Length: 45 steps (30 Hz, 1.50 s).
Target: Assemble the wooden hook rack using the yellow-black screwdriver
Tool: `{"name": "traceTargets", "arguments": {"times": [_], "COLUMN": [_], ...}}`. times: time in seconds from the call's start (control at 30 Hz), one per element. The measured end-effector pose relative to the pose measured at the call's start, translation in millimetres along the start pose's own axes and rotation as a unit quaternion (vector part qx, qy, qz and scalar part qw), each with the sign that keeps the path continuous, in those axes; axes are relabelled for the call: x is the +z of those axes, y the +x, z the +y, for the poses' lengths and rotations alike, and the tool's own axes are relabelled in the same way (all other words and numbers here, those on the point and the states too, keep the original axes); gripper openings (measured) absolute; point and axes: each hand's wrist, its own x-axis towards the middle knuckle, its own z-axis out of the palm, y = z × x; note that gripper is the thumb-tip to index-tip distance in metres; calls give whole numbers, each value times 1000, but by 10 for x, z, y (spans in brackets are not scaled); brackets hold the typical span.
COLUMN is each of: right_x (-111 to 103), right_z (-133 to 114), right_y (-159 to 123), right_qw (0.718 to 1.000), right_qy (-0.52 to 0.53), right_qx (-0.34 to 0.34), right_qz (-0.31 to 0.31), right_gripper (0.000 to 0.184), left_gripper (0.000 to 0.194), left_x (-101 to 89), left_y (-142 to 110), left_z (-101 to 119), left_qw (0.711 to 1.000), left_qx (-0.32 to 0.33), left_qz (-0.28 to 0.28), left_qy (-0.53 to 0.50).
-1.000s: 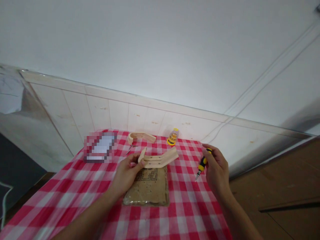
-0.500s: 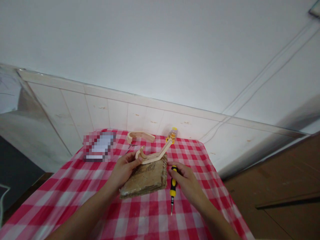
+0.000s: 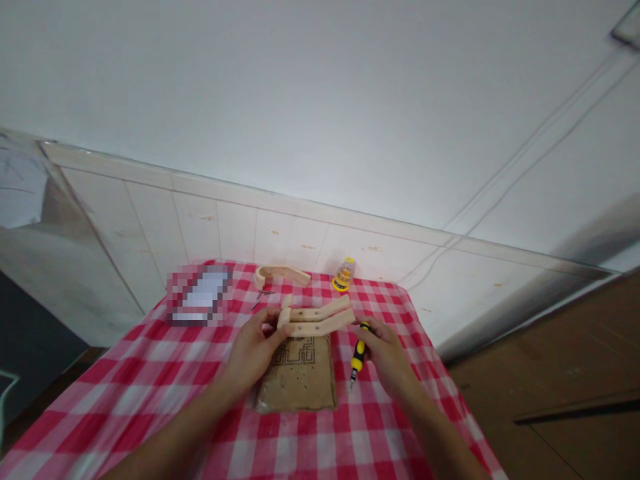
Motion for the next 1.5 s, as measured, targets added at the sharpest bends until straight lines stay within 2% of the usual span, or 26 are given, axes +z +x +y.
{"name": "traceTargets", "arguments": {"times": [0.1, 0.2, 0.27, 0.43, 0.6, 1.0, 1.17, 1.27, 1.37, 1.4, 1.43, 1.5], "right_x": [-96, -138, -125, -31, 3, 38, -13, -85, -148, -161, -169, -174], "right_z": [95, 158, 164, 135, 141, 133, 152, 166, 186, 192, 196, 196], "right_y": [102, 110, 64, -58, -48, -41, -20, 20, 71, 83, 92, 101], "right_qw": [999, 999, 1000, 996, 994, 991, 993, 998, 999, 999, 999, 998], "right_qy": [41, 49, 15, -72, -99, -127, -113, -58, -26, -20, -17, -14], "right_qx": [18, 18, 23, 4, -17, 12, 9, 12, 27, 33, 36, 41], "right_qz": [22, 12, -2, -42, -39, -43, -39, 1, 22, 25, 29, 33], "right_gripper": [28, 23, 19, 32, 29, 29, 40, 42, 39, 39, 38, 37], "left_gripper": [40, 38, 38, 42, 47, 50, 51, 47, 34, 33, 34, 45], "left_x": [34, 54, 66, 105, 120, 144, 104, 99, 140, 157, 169, 171], "left_y": [-9, -5, -11, -58, -75, -67, -31, -39, -217, -331, -467, -782], "left_z": [-67, -156, -210, -259, -262, -268, -262, -128, 225, 379, 536, 816], "left_qw": [999, 996, 992, 976, 979, 984, 987, 988, 980, 986, 995, 987], "left_qx": [22, 52, 76, 129, 121, 101, 81, 65, 75, 71, 72, 122], "left_qz": [-8, 10, 21, 57, 47, 37, 34, 50, 134, 115, 64, -74], "left_qy": [34, 74, 100, 167, 159, 140, 136, 129, 126, 94, 38, -75]}}
